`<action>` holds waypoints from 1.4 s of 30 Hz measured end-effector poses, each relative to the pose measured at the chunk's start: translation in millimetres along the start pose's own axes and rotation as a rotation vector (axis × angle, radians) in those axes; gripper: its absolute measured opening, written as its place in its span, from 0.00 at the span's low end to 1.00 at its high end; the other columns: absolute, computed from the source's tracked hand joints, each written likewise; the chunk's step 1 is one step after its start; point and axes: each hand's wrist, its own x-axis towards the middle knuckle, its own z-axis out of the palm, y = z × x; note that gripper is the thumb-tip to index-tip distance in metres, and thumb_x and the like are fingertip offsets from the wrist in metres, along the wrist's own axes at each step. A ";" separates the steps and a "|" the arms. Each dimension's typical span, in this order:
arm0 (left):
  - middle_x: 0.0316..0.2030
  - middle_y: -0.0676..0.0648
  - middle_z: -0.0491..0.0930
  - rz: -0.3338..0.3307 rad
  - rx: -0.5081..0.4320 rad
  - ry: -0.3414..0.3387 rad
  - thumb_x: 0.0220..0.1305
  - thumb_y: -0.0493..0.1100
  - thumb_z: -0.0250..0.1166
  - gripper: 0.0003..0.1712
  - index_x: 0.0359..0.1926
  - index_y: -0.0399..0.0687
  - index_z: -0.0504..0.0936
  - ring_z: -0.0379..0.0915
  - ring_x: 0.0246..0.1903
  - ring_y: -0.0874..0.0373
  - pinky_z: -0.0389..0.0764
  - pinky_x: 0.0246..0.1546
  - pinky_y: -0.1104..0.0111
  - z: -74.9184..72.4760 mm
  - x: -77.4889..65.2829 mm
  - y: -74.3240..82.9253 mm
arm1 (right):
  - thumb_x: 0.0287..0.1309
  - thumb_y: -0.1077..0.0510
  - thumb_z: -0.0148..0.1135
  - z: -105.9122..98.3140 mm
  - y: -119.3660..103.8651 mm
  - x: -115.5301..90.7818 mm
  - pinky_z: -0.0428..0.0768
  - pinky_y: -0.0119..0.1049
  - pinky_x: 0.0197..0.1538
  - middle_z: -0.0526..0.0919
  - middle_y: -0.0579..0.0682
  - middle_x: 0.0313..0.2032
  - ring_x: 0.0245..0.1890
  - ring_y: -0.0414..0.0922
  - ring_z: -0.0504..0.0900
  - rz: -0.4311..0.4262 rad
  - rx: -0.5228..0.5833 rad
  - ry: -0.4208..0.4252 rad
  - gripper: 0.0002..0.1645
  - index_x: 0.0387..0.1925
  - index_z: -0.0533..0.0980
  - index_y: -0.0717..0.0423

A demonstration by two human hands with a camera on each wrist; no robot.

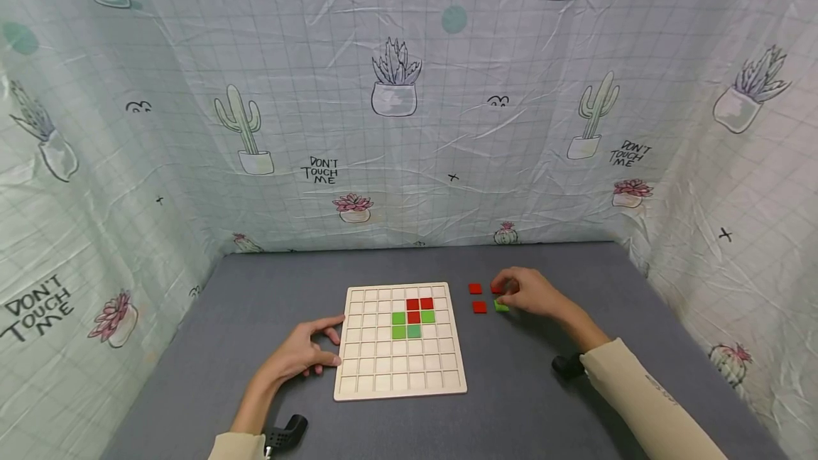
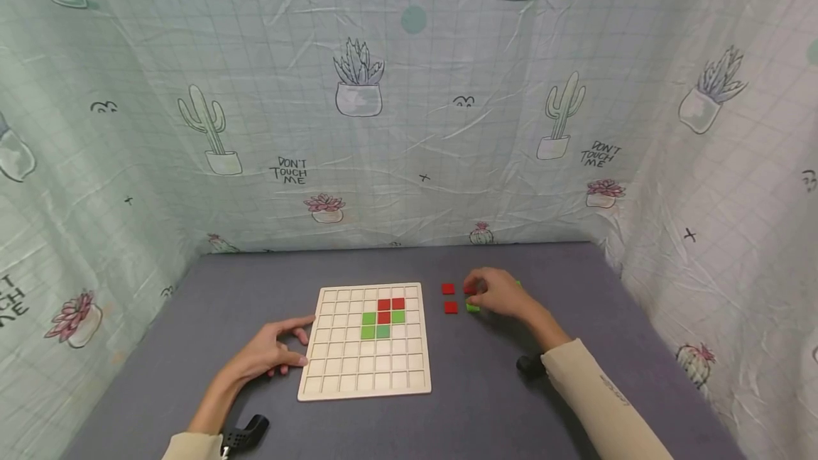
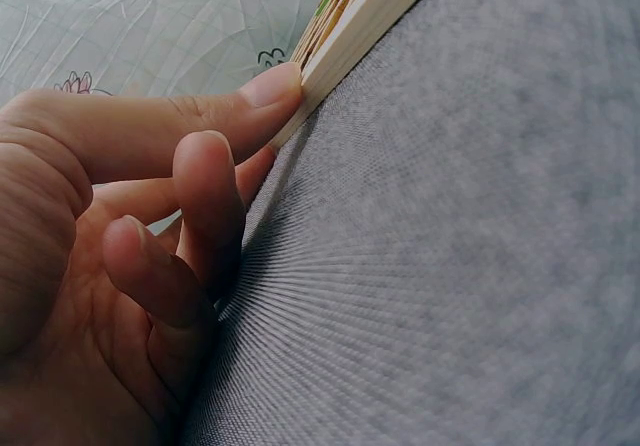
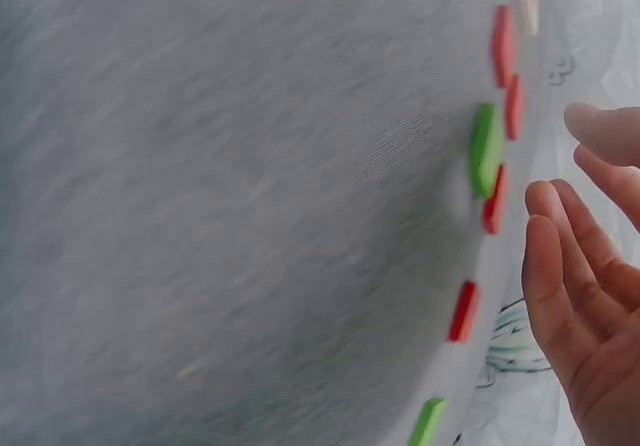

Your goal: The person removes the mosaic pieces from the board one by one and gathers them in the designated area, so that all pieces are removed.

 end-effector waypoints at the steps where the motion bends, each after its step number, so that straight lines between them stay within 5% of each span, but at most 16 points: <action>1: 0.46 0.40 0.77 0.002 0.001 0.001 0.52 0.36 0.80 0.50 0.76 0.46 0.69 0.73 0.16 0.58 0.66 0.13 0.70 -0.2 0.0 -0.1 | 0.62 0.61 0.71 -0.2 -2.0 2.3 0.80 0.33 0.34 0.88 0.59 0.45 0.33 0.40 0.84 0.003 0.020 0.000 0.17 0.51 0.83 0.63; 14: 0.46 0.41 0.77 0.012 0.006 -0.013 0.54 0.37 0.79 0.49 0.76 0.46 0.69 0.73 0.17 0.58 0.66 0.13 0.69 -0.8 0.6 -0.9 | 0.64 0.58 0.70 23.2 -32.5 44.2 0.84 0.36 0.40 0.88 0.56 0.45 0.41 0.46 0.87 -0.055 0.142 -0.077 0.18 0.52 0.82 0.64; 22: 0.46 0.41 0.77 0.013 -0.002 -0.015 0.54 0.38 0.79 0.49 0.76 0.46 0.68 0.73 0.17 0.58 0.66 0.13 0.69 0.2 1.2 -1.0 | 0.68 0.60 0.66 46.7 -57.0 72.5 0.87 0.50 0.40 0.87 0.59 0.47 0.42 0.47 0.88 -0.040 0.219 -0.163 0.16 0.54 0.82 0.64; 32: 0.46 0.41 0.77 0.021 0.000 -0.011 0.53 0.38 0.79 0.49 0.76 0.45 0.69 0.72 0.16 0.58 0.66 0.13 0.69 -0.1 2.3 -1.8 | 0.65 0.61 0.67 69.6 -75.3 95.4 0.85 0.35 0.46 0.88 0.58 0.47 0.47 0.51 0.88 -0.087 0.204 -0.196 0.17 0.53 0.83 0.64; 42: 0.46 0.42 0.77 0.022 0.002 -0.005 0.53 0.38 0.79 0.49 0.75 0.45 0.69 0.72 0.16 0.59 0.65 0.13 0.70 -0.6 1.3 -1.5 | 0.60 0.64 0.71 84.3 -82.2 108.9 0.83 0.32 0.45 0.90 0.52 0.42 0.40 0.40 0.87 -0.094 0.155 -0.218 0.13 0.47 0.86 0.59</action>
